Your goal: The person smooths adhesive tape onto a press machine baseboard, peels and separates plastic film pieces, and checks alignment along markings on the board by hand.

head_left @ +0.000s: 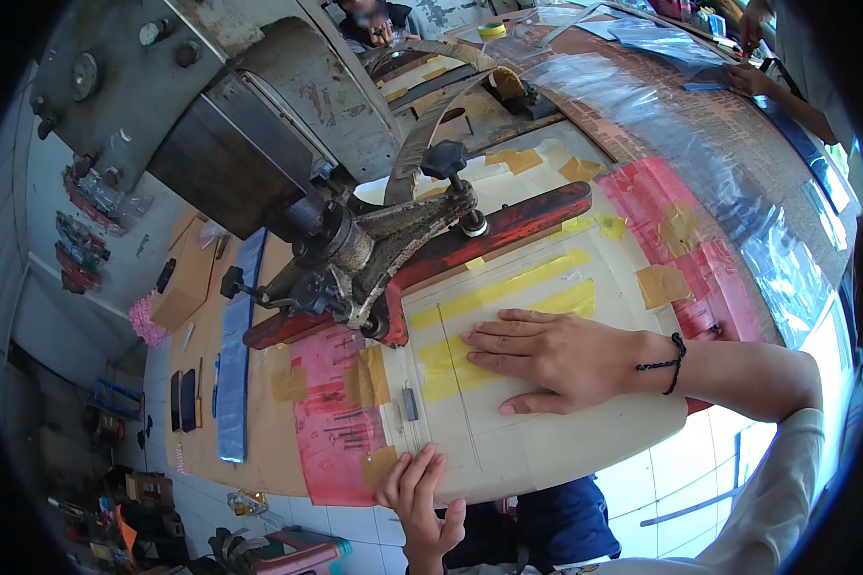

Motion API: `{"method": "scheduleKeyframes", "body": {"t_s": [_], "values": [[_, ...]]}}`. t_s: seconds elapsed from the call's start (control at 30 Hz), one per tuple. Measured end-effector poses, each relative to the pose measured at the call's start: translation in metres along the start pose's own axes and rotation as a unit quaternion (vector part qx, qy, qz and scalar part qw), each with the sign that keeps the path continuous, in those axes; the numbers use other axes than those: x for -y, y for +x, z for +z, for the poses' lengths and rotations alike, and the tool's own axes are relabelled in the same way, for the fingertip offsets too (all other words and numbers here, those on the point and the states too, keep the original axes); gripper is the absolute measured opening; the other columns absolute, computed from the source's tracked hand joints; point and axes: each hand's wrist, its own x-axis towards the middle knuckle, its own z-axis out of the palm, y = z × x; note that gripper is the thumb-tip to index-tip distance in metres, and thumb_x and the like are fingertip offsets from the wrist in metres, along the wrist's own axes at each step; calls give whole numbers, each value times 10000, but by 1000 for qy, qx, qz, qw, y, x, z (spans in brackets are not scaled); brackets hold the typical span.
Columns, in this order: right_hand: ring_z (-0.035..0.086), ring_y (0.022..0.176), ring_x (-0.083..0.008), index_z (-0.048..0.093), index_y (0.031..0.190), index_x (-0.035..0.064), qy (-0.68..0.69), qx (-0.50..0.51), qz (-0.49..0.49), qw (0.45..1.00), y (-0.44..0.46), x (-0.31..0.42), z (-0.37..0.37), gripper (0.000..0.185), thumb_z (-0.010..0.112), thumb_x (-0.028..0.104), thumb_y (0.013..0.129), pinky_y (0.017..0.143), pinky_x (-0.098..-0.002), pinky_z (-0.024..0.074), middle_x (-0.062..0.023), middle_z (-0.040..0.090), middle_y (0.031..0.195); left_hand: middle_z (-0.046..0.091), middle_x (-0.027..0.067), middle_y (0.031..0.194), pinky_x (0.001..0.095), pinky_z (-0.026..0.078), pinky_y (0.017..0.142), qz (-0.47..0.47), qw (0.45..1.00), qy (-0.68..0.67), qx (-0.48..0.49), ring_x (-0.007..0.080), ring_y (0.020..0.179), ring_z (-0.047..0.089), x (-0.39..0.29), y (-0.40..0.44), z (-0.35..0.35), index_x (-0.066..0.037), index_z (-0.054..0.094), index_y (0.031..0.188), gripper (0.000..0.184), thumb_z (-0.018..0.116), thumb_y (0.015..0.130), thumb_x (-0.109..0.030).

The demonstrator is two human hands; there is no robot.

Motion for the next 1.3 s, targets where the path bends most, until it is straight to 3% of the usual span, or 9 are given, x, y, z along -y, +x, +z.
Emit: {"method": "scheduleKeyframes", "body": {"t_s": [0.1, 0.2, 0.4, 0.5, 0.7, 1.1, 1.2, 1.3], "values": [[384, 1423, -347, 469, 1390, -57, 1, -1, 0, 1000, 0, 1, 1, 629, 512, 430, 994, 1209, -472, 282, -235, 421, 1505, 584, 74, 1398, 456, 202, 1108, 1, 1000, 5, 11, 303, 1328, 415, 1, -1, -1, -75, 616, 1302, 515, 540, 923, -414], [384, 1423, -347, 477, 1387, -56, -3, -4, -1, 1000, 0, 0, -1, 626, 511, 430, 995, 1211, -468, 280, -235, 422, 1505, 584, 152, 1381, 513, 242, 1105, 1, 999, 28, 19, 385, 1302, 457, -6, 1, -4, -44, 612, 1274, 543, 490, 938, -452], [396, 1416, -342, 514, 1368, -50, 1, -16, -2, 1000, -1, 1, 3, 606, 514, 427, 994, 1216, -448, 279, -236, 442, 1492, 563, 179, 1406, 550, 174, 1165, 67, 998, -3, 2, 394, 1344, 447, 7, -11, -3, -73, 629, 1239, 478, 571, 911, -416], [406, 1410, -339, 532, 1356, -43, 4, -21, -1, 1000, -2, 1, 3, 589, 518, 420, 993, 1216, -444, 283, -230, 456, 1483, 572, 136, 1414, 510, 103, 1210, 68, 997, -23, 1, 348, 1380, 429, 8, -22, -2, -114, 659, 1243, 459, 672, 873, -386], [416, 1403, -337, 559, 1330, -40, 8, -26, -1, 1000, -2, 2, 4, 557, 537, 398, 987, 1212, -444, 292, -223, 473, 1471, 565, 122, 1427, 502, 105, 1213, 54, 998, -29, 18, 339, 1400, 410, 8, -28, -1, -112, 658, 1259, 481, 715, 853, -364], [442, 1380, -351, 572, 1324, -26, 14, -22, 0, 1000, -1, 5, -2, 528, 564, 369, 975, 1198, -452, 316, -224, 487, 1454, 555, 127, 1440, 490, 108, 1209, 63, 997, -28, 25, 326, 1412, 398, 9, -28, -2, -121, 636, 1288, 515, 722, 860, -393], [441, 1380, -351, 574, 1323, -26, 14, -23, -1, 1000, 0, 5, -2, 525, 566, 367, 974, 1198, -452, 316, -226, 487, 1453, 520, 165, 1457, 547, 99, 1196, 74, 996, -15, 39, 382, 1407, 381, 12, -29, -1, -90, 601, 1295, 551, 709, 846, -390], [441, 1381, -351, 573, 1321, -29, 12, -21, 0, 1000, 0, 6, -3, 527, 564, 368, 976, 1199, -452, 316, -227, 487, 1453, 518, 162, 1458, 543, 103, 1194, 75, 996, -12, 40, 380, 1406, 379, 13, -30, -1, -92, 599, 1296, 553, 714, 842, -386]]}}
